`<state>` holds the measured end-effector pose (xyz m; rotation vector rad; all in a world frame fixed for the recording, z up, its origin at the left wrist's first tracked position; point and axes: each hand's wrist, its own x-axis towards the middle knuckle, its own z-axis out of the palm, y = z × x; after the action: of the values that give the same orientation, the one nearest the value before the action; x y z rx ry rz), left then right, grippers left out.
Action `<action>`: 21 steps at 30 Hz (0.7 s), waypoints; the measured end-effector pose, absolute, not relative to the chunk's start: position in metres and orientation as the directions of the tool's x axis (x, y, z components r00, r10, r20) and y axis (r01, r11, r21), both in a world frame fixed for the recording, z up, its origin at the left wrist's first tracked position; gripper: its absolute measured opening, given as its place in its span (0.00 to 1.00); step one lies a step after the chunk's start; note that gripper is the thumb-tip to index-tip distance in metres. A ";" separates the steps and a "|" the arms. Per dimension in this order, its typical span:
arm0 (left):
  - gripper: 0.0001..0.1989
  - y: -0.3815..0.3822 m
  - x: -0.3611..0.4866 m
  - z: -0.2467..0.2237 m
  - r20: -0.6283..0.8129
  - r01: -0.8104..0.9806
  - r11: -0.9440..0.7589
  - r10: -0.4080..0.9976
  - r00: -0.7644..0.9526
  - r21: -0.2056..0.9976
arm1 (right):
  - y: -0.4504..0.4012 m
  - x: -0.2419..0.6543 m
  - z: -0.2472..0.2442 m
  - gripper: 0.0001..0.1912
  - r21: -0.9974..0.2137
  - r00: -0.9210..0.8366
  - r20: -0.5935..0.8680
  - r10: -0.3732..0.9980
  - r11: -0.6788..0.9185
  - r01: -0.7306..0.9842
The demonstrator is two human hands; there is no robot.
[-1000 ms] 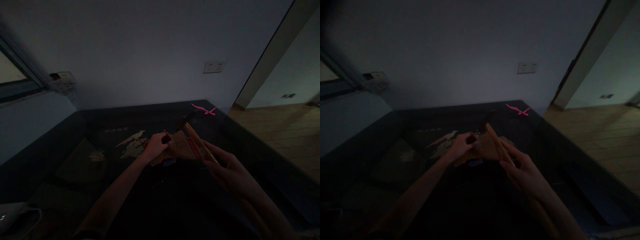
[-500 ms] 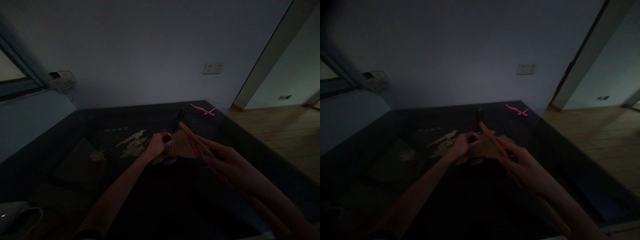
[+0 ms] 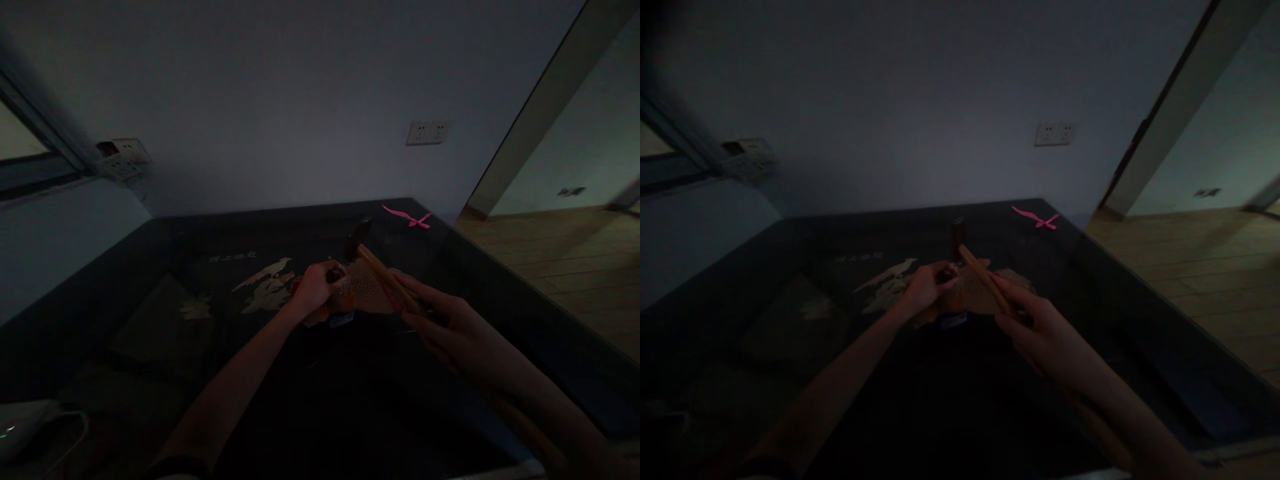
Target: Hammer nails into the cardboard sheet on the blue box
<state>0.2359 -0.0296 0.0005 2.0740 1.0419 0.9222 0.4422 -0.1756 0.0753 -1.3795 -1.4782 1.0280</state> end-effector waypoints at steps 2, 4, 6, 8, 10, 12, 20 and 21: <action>0.05 -0.031 0.235 0.003 0.294 0.454 -0.487 0.853 0.431 0.746 | -0.173 0.441 0.074 0.28 -0.915 -0.071 0.107 0.992 0.126 0.383; 0.07 -0.032 0.235 0.005 0.280 0.483 -0.478 0.860 0.426 0.734 | -0.171 0.440 0.074 0.25 -0.879 -0.110 0.134 0.985 0.170 0.445; 0.08 -0.032 0.235 0.006 0.268 0.487 -0.471 0.863 0.429 0.735 | -0.171 0.440 0.077 0.26 -0.883 -0.120 0.109 0.987 0.151 0.445; 0.06 -0.032 0.235 0.005 0.276 0.467 -0.476 0.858 0.433 0.745 | -0.174 0.441 0.080 0.30 -0.910 -0.105 0.045 0.993 0.084 0.406; 0.05 -0.032 0.235 0.003 0.291 0.444 -0.484 0.852 0.435 0.754 | -0.175 0.442 0.082 0.32 -0.933 -0.097 -0.016 0.995 0.020 0.360; 0.05 -0.031 0.235 0.003 0.292 0.452 -0.481 0.856 0.426 0.751 | -0.175 0.442 0.081 0.34 -0.940 -0.102 -0.048 0.994 -0.010 0.342; 0.09 -0.032 0.235 0.005 0.275 0.517 -0.465 0.873 0.403 0.719 | -0.174 0.440 0.075 0.36 -0.945 -0.105 -0.128 0.986 -0.089 0.316; 0.08 -0.031 0.235 0.004 0.280 0.506 -0.465 0.872 0.401 0.727 | -0.175 0.440 0.076 0.37 -0.951 -0.098 -0.113 0.989 -0.079 0.300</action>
<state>0.2350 -0.0314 0.0044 2.1197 1.1714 0.8870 0.4405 -0.1748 0.0762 -1.4486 -1.4706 1.2111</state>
